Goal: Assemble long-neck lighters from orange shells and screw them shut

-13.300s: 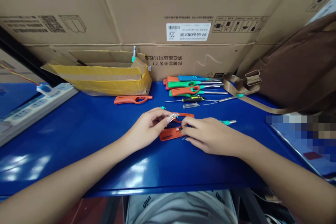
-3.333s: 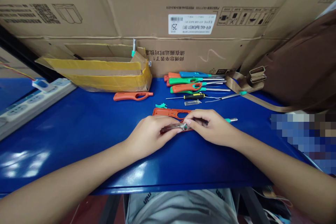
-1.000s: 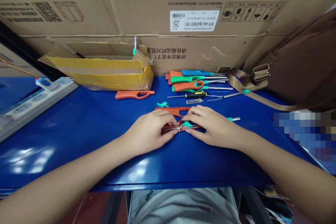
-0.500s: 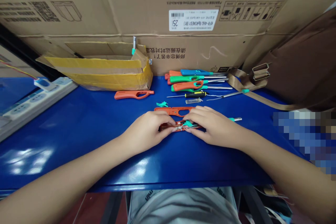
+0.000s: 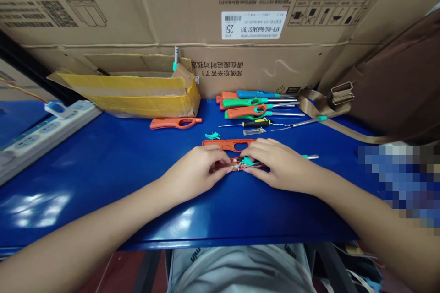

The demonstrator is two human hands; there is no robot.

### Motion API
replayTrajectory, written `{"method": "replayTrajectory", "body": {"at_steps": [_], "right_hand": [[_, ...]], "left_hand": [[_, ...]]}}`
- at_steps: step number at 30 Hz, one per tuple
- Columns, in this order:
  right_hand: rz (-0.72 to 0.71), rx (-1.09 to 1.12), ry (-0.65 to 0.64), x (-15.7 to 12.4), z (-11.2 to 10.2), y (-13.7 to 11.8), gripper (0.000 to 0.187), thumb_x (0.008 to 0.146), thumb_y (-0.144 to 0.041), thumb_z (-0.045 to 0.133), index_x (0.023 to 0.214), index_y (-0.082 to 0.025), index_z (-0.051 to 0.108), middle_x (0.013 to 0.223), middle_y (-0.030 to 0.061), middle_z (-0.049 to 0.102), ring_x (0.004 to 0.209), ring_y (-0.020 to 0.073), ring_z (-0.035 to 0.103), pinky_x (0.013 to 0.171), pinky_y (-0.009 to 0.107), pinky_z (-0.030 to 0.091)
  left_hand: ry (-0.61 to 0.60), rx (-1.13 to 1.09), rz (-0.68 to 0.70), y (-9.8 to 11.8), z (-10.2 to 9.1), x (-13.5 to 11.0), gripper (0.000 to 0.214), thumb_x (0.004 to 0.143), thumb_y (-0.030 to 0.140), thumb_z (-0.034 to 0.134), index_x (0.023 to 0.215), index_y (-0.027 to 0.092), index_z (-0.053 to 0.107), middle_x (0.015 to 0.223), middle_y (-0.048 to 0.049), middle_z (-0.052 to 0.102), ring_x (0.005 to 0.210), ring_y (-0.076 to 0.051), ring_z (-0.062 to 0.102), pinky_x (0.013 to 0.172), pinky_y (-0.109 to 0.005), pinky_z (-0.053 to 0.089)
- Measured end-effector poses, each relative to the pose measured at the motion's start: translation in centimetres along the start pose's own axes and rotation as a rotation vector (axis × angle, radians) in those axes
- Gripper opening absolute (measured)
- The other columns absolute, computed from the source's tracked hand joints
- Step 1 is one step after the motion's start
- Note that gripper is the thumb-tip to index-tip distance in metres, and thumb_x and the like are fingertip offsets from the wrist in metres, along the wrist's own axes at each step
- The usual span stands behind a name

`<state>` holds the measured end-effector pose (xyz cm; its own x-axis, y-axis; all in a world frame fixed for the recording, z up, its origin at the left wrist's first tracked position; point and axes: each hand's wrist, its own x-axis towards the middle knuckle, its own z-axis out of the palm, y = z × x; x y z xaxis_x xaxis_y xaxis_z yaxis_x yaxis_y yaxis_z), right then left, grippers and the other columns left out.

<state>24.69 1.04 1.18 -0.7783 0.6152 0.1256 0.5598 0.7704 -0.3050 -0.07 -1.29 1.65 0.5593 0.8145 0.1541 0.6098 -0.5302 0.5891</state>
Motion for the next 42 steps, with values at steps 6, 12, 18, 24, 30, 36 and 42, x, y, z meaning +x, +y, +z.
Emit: {"method": "replayTrajectory", "body": {"at_steps": [6, 12, 18, 24, 30, 36, 42], "right_hand": [[0.010, 0.013, -0.013, 0.1, -0.2, -0.1, 0.021, 0.100, -0.032, 0.058, 0.116, -0.020, 0.066, 0.106, 0.0092, 0.070, 0.098, 0.0244, 0.061, 0.088, 0.041, 0.047], [0.011, 0.001, -0.021, 0.1, -0.1, -0.1, 0.022, 0.100, -0.031, 0.058, 0.117, -0.019, 0.066, 0.107, 0.0098, 0.070, 0.099, 0.0249, 0.061, 0.090, 0.042, 0.047], [0.003, 0.013, -0.002, 0.0, -0.2, -0.1, 0.021, 0.100, -0.031, 0.058, 0.117, -0.020, 0.065, 0.106, 0.0092, 0.070, 0.096, 0.0240, 0.061, 0.088, 0.041, 0.046], [0.057, 0.091, 0.062, 0.2, 0.0, 0.0, 0.013, 0.095, -0.031, 0.064, 0.104, -0.022, 0.068, 0.100, 0.0057, 0.070, 0.094, 0.0224, 0.060, 0.085, 0.038, 0.045], [0.122, 0.219, 0.152, 0.6, 0.6, 0.3, 0.002, 0.090, -0.021, 0.067, 0.090, -0.019, 0.068, 0.086, 0.0033, 0.066, 0.085, 0.0182, 0.060, 0.077, 0.031, 0.047], [0.118, 0.247, 0.173, 0.7, 0.7, 0.3, 0.004, 0.089, -0.023, 0.070, 0.089, -0.019, 0.070, 0.084, 0.0028, 0.066, 0.082, 0.0173, 0.061, 0.074, 0.030, 0.048], [0.198, 0.299, 0.177, 0.8, 0.9, 0.2, 0.007, 0.086, -0.024, 0.075, 0.087, -0.018, 0.071, 0.083, 0.0023, 0.065, 0.079, 0.0159, 0.061, 0.072, 0.028, 0.048]], "left_hand": [[-0.019, -0.006, -0.036, 0.1, -0.4, 0.0, 0.011, 0.091, 0.020, 0.066, 0.093, 0.017, 0.076, 0.076, -0.0019, 0.070, 0.062, -0.012, 0.059, 0.057, -0.023, 0.044], [-0.063, -0.013, -0.062, 0.0, -0.8, 0.1, 0.014, 0.093, 0.021, 0.065, 0.098, 0.019, 0.078, 0.083, -0.0033, 0.074, 0.067, -0.013, 0.061, 0.063, -0.025, 0.047], [-0.057, -0.009, -0.057, -0.3, -1.1, 0.2, 0.011, 0.087, 0.022, 0.072, 0.095, 0.019, 0.079, 0.077, -0.0017, 0.073, 0.062, -0.012, 0.060, 0.059, -0.023, 0.045], [-0.015, 0.038, -0.053, -0.2, -1.1, 0.1, 0.012, 0.090, 0.024, 0.070, 0.095, 0.023, 0.080, 0.087, -0.0018, 0.074, 0.070, -0.014, 0.061, 0.062, -0.025, 0.045], [-0.048, 0.009, -0.100, 0.0, -1.2, 0.1, 0.010, 0.090, 0.025, 0.072, 0.091, 0.026, 0.082, 0.086, -0.0012, 0.074, 0.073, -0.015, 0.063, 0.067, -0.026, 0.047], [-0.058, 0.018, -0.098, -0.1, -1.2, 0.2, 0.011, 0.090, 0.023, 0.070, 0.090, 0.025, 0.081, 0.085, -0.0013, 0.074, 0.073, -0.016, 0.064, 0.067, -0.026, 0.047], [-0.072, 0.018, -0.107, -0.2, -1.0, 0.2, 0.011, 0.090, 0.024, 0.071, 0.094, 0.026, 0.081, 0.087, -0.0011, 0.075, 0.075, -0.016, 0.065, 0.069, -0.026, 0.047]]}}
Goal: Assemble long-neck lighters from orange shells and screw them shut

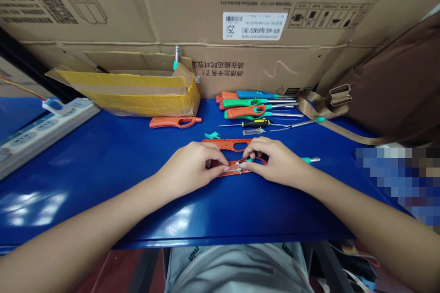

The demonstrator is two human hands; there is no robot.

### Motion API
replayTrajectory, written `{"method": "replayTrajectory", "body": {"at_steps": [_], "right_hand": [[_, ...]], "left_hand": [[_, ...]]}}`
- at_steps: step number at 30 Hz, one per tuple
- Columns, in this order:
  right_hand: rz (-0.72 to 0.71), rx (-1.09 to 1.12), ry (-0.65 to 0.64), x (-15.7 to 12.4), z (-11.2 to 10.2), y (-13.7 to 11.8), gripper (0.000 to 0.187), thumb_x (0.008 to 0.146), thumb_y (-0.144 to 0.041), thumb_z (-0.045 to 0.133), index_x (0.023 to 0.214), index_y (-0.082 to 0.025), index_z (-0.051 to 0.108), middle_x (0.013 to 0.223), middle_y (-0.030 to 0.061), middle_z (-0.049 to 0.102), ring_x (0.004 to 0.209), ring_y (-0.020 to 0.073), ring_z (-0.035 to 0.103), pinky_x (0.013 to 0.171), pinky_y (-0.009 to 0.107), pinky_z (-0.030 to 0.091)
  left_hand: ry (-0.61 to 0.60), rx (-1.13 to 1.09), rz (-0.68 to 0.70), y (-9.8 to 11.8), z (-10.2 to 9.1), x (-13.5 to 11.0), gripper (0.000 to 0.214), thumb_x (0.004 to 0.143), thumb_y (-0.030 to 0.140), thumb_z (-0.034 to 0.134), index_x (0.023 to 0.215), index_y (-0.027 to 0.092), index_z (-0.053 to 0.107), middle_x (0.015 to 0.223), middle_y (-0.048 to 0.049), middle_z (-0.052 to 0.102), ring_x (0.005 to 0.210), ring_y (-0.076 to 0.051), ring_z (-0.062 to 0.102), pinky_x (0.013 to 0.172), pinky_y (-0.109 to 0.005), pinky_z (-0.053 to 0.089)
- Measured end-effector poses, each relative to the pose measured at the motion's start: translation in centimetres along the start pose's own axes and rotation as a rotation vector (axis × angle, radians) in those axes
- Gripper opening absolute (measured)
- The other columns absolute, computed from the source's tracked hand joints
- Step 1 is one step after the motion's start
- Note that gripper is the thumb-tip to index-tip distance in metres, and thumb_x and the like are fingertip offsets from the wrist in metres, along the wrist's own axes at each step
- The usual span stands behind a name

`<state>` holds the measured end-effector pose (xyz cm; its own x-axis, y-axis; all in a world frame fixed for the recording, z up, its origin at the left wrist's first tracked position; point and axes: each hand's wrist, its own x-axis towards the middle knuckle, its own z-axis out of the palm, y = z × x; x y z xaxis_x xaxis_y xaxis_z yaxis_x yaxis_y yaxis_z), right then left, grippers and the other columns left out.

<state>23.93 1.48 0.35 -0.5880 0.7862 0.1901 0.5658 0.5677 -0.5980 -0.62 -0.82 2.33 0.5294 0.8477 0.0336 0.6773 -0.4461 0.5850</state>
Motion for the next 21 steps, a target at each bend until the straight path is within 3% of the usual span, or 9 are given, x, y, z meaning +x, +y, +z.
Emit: {"method": "replayTrajectory", "body": {"at_steps": [7, 12, 17, 21], "right_hand": [[0.068, 0.001, 0.013, 0.2, 0.4, 0.0, 0.008, 0.084, -0.023, 0.075, 0.081, -0.018, 0.069, 0.078, 0.0010, 0.065, 0.076, 0.0156, 0.061, 0.069, 0.028, 0.044], [0.040, 0.020, 0.019, 0.1, 0.2, -0.2, 0.008, 0.087, -0.024, 0.071, 0.083, -0.018, 0.070, 0.078, 0.0016, 0.065, 0.077, 0.0159, 0.061, 0.071, 0.028, 0.045], [0.056, 0.067, 0.053, 0.1, -0.1, -0.3, 0.013, 0.092, -0.024, 0.063, 0.082, -0.018, 0.069, 0.078, 0.0017, 0.067, 0.074, 0.0146, 0.061, 0.069, 0.027, 0.045], [0.024, 0.011, 0.119, 0.2, -1.2, 0.0, 0.016, 0.094, -0.025, 0.060, 0.084, -0.018, 0.070, 0.079, 0.0023, 0.066, 0.073, 0.0144, 0.058, 0.068, 0.027, 0.043]], "left_hand": [[-0.009, 0.008, -0.004, 0.1, 0.1, 0.0, 0.012, 0.091, 0.025, 0.069, 0.095, 0.027, 0.080, 0.088, 0.0014, 0.076, 0.072, -0.014, 0.063, 0.066, -0.026, 0.043], [0.022, 0.035, 0.008, 0.2, 0.1, -0.1, 0.013, 0.091, 0.025, 0.069, 0.097, 0.027, 0.080, 0.089, 0.0018, 0.076, 0.073, -0.014, 0.062, 0.064, -0.026, 0.043], [0.061, 0.035, 0.092, 0.1, 0.3, -0.1, 0.014, 0.092, 0.030, 0.068, 0.100, 0.023, 0.076, 0.096, -0.0026, 0.075, 0.088, -0.019, 0.065, 0.073, -0.028, 0.048], [0.036, 0.069, 0.235, 0.0, 0.6, -0.2, 0.023, 0.091, 0.034, 0.072, 0.110, 0.021, 0.070, 0.109, -0.0050, 0.071, 0.104, -0.023, 0.062, 0.090, -0.036, 0.050]]}}
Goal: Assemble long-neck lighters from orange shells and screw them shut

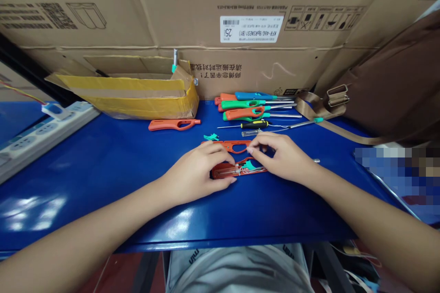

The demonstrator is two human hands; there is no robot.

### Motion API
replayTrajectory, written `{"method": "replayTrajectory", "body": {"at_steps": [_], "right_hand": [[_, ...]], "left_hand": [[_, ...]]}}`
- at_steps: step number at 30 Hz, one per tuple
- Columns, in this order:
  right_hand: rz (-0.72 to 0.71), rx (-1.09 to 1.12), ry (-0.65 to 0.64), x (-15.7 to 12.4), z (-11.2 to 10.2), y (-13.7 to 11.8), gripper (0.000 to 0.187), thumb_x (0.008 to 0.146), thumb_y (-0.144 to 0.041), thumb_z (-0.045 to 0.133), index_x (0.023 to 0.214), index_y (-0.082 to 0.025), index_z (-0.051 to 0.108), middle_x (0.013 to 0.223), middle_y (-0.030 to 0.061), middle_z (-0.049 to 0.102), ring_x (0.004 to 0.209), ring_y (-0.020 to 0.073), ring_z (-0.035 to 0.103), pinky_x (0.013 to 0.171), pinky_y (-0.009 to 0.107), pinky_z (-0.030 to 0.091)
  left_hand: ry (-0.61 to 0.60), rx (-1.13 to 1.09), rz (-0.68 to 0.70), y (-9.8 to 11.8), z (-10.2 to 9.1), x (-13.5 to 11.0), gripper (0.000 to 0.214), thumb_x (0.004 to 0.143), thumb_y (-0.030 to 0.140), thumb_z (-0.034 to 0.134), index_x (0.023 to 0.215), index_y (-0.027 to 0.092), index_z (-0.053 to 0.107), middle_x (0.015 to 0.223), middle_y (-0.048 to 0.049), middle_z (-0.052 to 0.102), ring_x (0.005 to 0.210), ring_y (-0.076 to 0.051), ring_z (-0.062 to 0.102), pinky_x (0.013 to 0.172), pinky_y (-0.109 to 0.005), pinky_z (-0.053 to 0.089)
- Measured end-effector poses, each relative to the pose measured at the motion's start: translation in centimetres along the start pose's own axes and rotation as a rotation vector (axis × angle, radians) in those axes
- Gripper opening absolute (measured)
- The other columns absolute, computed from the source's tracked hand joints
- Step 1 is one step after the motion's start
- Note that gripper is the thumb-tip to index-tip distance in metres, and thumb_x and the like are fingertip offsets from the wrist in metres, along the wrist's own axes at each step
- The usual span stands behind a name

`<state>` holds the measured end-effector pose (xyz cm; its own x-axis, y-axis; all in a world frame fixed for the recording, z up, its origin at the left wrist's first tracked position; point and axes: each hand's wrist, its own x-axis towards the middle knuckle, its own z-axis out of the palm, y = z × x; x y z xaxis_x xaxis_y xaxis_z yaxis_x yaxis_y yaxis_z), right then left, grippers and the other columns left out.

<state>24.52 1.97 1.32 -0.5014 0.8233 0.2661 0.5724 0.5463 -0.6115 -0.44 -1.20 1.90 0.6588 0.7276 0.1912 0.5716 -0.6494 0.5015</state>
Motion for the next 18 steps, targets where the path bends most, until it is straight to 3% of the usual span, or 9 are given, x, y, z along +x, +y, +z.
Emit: {"method": "replayTrajectory", "body": {"at_steps": [3, 7, 11, 18], "right_hand": [[-0.002, -0.027, 0.006, 0.2, -1.6, 0.4, 0.018, 0.093, -0.027, 0.060, 0.080, -0.017, 0.069, 0.076, 0.0018, 0.064, 0.069, 0.0137, 0.055, 0.066, 0.027, 0.042], [0.068, 0.008, -0.272, 0.3, -3.8, 0.9, 0.024, 0.092, -0.037, 0.061, 0.079, -0.018, 0.068, 0.069, 0.0000, 0.062, 0.062, 0.0129, 0.050, 0.059, 0.026, 0.038], [0.115, 0.031, -0.410, 0.2, -4.4, 1.1, 0.031, 0.090, -0.047, 0.065, 0.082, -0.018, 0.069, 0.068, -0.0008, 0.060, 0.060, 0.0121, 0.047, 0.056, 0.026, 0.035], [-0.014, 0.072, -0.373, 0.1, -3.4, 0.6, 0.016, 0.091, -0.033, 0.066, 0.092, -0.018, 0.071, 0.082, 0.0015, 0.065, 0.067, 0.0122, 0.050, 0.061, 0.025, 0.039]], "left_hand": [[-0.081, 0.054, 0.105, -0.1, 0.2, 0.0, 0.030, 0.094, 0.031, 0.068, 0.121, 0.021, 0.063, 0.120, -0.0058, 0.068, 0.112, -0.024, 0.060, 0.099, -0.039, 0.048], [-0.130, 0.090, 0.149, -0.3, 0.2, 0.1, 0.031, 0.100, 0.023, 0.058, 0.130, 0.020, 0.056, 0.129, -0.0066, 0.065, 0.118, -0.023, 0.059, 0.102, -0.038, 0.048], [-0.119, 0.114, 0.151, -0.4, -0.1, 0.2, 0.029, 0.103, 0.022, 0.050, 0.131, 0.022, 0.057, 0.130, -0.0078, 0.064, 0.118, -0.023, 0.061, 0.100, -0.038, 0.050], [-0.120, 0.212, 0.184, -0.4, -0.3, 0.1, 0.034, 0.103, 0.020, 0.047, 0.132, 0.028, 0.061, 0.131, -0.0067, 0.063, 0.115, -0.024, 0.061, 0.099, -0.040, 0.051]]}}
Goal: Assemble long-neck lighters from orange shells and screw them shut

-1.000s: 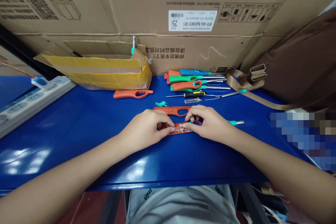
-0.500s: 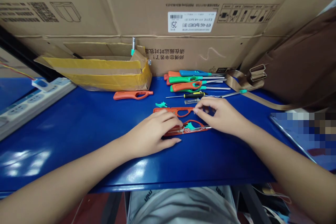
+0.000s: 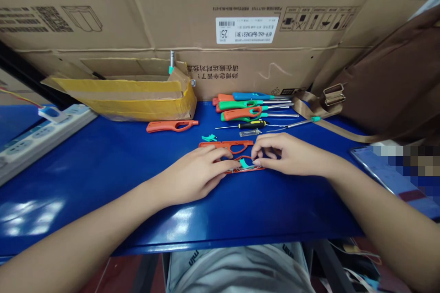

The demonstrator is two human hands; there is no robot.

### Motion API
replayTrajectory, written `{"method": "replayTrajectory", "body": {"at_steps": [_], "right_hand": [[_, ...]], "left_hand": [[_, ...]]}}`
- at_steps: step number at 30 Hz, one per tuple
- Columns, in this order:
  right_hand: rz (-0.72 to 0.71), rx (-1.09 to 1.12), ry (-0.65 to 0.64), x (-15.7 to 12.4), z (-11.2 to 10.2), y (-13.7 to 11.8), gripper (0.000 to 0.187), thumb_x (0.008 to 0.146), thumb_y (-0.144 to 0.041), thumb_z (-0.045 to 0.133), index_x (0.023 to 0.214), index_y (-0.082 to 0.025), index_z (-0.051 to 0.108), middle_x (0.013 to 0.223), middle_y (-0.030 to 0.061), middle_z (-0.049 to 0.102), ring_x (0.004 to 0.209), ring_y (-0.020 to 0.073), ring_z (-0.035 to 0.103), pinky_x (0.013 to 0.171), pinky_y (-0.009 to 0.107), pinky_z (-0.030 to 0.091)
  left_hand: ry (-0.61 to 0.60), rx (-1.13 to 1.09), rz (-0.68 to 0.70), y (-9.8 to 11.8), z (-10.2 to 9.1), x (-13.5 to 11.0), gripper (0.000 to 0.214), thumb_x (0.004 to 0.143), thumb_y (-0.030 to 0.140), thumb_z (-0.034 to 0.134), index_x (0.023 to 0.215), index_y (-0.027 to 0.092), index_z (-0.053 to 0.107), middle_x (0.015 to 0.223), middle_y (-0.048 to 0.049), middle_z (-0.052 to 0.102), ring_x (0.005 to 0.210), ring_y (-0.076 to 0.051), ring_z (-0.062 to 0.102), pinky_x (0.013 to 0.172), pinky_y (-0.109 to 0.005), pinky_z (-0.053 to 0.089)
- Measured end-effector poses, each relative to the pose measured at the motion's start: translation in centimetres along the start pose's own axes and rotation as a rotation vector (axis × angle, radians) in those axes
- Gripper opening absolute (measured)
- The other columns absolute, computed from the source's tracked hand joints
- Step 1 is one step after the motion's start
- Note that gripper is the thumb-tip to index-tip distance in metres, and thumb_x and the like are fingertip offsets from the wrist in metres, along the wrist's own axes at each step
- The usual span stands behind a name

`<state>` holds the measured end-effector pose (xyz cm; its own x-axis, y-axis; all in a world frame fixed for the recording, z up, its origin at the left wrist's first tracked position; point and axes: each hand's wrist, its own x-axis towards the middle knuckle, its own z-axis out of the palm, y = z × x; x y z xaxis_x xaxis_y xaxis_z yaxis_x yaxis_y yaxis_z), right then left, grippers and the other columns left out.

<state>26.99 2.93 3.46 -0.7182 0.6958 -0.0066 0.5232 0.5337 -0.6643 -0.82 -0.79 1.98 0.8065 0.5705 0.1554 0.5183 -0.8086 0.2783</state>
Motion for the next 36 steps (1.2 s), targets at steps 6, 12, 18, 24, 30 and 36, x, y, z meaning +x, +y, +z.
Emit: {"method": "replayTrajectory", "body": {"at_steps": [6, 12, 18, 24, 30, 36], "right_hand": [[-0.049, -0.004, -0.041, 0.10, 0.81, -0.24, 0.009, 0.091, -0.021, 0.063, 0.095, -0.018, 0.071, 0.094, 0.0027, 0.070, 0.068, 0.0109, 0.052, 0.063, 0.024, 0.040], [-0.026, -0.017, -0.065, -0.14, 0.53, -0.50, 0.008, 0.089, -0.016, 0.064, 0.089, -0.019, 0.071, 0.086, 0.0004, 0.066, 0.065, 0.0103, 0.050, 0.059, 0.023, 0.039], [-0.032, -0.033, -0.042, -0.01, 0.52, -0.55, 0.009, 0.087, -0.014, 0.062, 0.087, -0.018, 0.071, 0.084, 0.0009, 0.067, 0.065, 0.0109, 0.052, 0.059, 0.024, 0.039], [-0.023, -0.046, -0.040, 0.00, 0.54, -0.45, 0.015, 0.086, -0.009, 0.059, 0.088, -0.018, 0.071, 0.083, -0.0004, 0.071, 0.064, 0.0102, 0.052, 0.060, 0.023, 0.038], [-0.017, -0.049, -0.041, -0.03, 0.66, -0.23, 0.010, 0.086, -0.012, 0.063, 0.090, -0.018, 0.071, 0.082, -0.0008, 0.070, 0.061, 0.0098, 0.050, 0.060, 0.023, 0.038], [-0.051, -0.067, -0.023, 0.05, 0.78, -0.18, 0.011, 0.090, -0.013, 0.059, 0.088, -0.019, 0.069, 0.088, 0.0012, 0.072, 0.071, 0.0128, 0.058, 0.066, 0.025, 0.041]], "left_hand": [[-0.037, 0.056, 0.014, 0.01, -0.12, -0.06, 0.036, 0.103, 0.019, 0.045, 0.134, 0.028, 0.061, 0.135, -0.0076, 0.059, 0.118, -0.026, 0.058, 0.100, -0.043, 0.051], [-0.045, 0.075, 0.020, -0.15, -0.02, -0.07, 0.042, 0.099, 0.013, 0.049, 0.136, 0.029, 0.061, 0.139, -0.0081, 0.057, 0.121, -0.027, 0.056, 0.103, -0.045, 0.050], [-0.038, 0.070, 0.039, -0.10, -0.21, -0.01, 0.044, 0.098, 0.012, 0.049, 0.137, 0.029, 0.061, 0.138, -0.0092, 0.058, 0.121, -0.027, 0.057, 0.102, -0.046, 0.051], [-0.043, 0.065, 0.040, 0.00, -0.36, 0.00, 0.047, 0.098, 0.011, 0.048, 0.139, 0.030, 0.060, 0.135, -0.0092, 0.060, 0.119, -0.027, 0.058, 0.101, -0.046, 0.051], [-0.055, 0.066, 0.037, -0.04, -0.19, -0.04, 0.048, 0.098, 0.010, 0.048, 0.141, 0.030, 0.058, 0.137, -0.0086, 0.059, 0.120, -0.028, 0.057, 0.101, -0.046, 0.051], [-0.055, 0.078, 0.049, 0.06, -0.21, 0.01, 0.052, 0.098, 0.009, 0.047, 0.144, 0.031, 0.055, 0.135, -0.0082, 0.061, 0.116, -0.027, 0.057, 0.100, -0.046, 0.052]]}}
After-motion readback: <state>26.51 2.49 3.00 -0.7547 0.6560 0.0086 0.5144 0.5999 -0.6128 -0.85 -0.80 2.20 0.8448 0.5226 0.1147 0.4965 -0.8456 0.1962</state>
